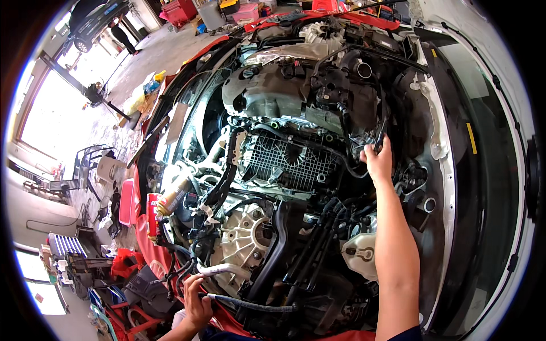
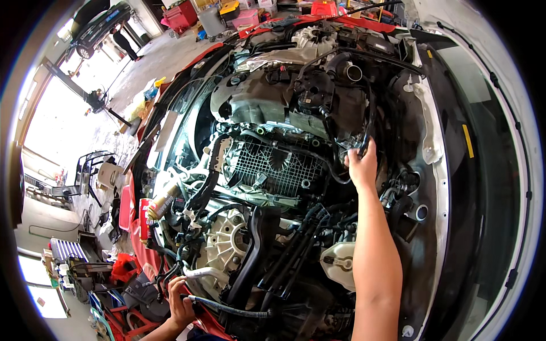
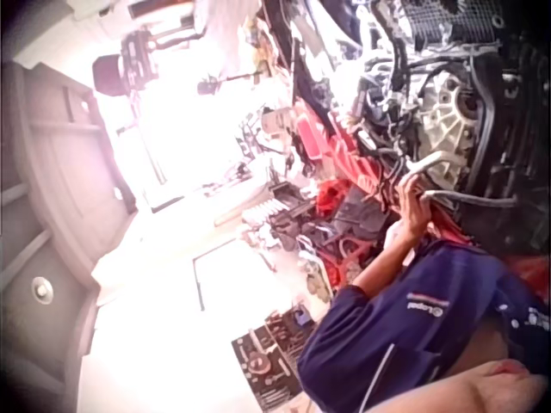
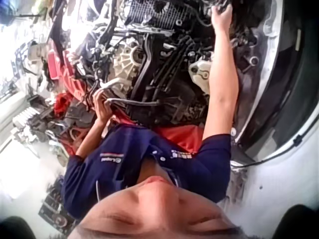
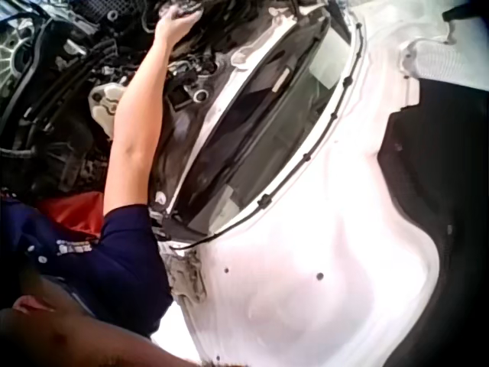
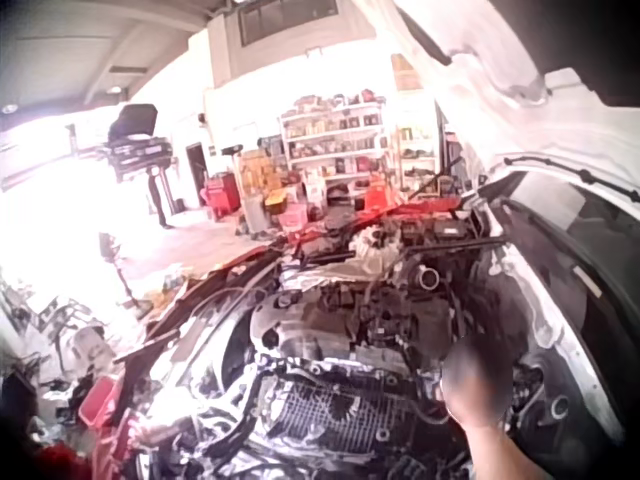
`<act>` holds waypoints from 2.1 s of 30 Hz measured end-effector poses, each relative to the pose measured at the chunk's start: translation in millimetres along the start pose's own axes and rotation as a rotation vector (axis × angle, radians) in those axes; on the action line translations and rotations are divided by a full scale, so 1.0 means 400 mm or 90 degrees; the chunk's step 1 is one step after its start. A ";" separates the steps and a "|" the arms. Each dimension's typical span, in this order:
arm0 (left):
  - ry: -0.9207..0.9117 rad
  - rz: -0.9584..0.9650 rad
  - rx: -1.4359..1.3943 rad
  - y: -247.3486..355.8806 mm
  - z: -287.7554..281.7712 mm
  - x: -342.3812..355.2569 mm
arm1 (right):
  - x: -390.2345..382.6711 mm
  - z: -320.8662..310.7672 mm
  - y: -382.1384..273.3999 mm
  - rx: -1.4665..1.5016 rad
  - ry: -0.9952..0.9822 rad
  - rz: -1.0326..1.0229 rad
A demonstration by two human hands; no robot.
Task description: The person picks up a hose assembly from the floor by hand, brings it to the vehicle's open engine bay, and connects its ends into the engine.
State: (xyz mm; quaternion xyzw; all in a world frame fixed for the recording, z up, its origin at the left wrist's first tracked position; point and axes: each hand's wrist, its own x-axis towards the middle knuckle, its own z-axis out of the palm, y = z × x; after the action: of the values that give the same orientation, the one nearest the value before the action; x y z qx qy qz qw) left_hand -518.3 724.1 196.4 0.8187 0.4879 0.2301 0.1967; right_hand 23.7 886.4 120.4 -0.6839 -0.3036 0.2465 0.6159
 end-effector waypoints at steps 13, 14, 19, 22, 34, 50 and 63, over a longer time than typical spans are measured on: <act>-0.125 0.041 -0.253 0.101 0.250 0.757 | 0.054 -0.013 0.078 -0.120 0.250 -0.220; -0.097 -0.058 -0.299 0.072 0.350 0.833 | 0.051 -0.008 0.065 -0.071 0.248 -0.209; -0.090 -0.501 -0.570 -0.015 0.609 1.110 | 0.048 0.002 0.067 -0.029 0.234 -0.208; -0.061 -0.552 -0.749 -0.045 0.672 1.137 | 0.040 0.023 0.107 -0.097 0.184 -0.214; -0.068 -0.217 -0.718 -0.076 0.725 1.123 | 0.058 -0.008 0.071 -0.139 0.116 -0.104; -0.052 -0.190 -0.703 -0.081 0.726 1.117 | 0.067 -0.039 0.019 -0.370 0.084 -0.025; -0.047 -0.227 -0.703 -0.070 0.725 1.123 | 0.046 -0.057 0.053 -0.150 -0.051 0.343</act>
State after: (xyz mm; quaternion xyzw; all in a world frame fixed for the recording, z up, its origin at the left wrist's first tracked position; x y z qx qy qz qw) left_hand -185.7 1107.8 27.3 0.5076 0.4191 0.3848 0.6470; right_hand 55.3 882.6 102.9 -0.7962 -0.1618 0.3910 0.4324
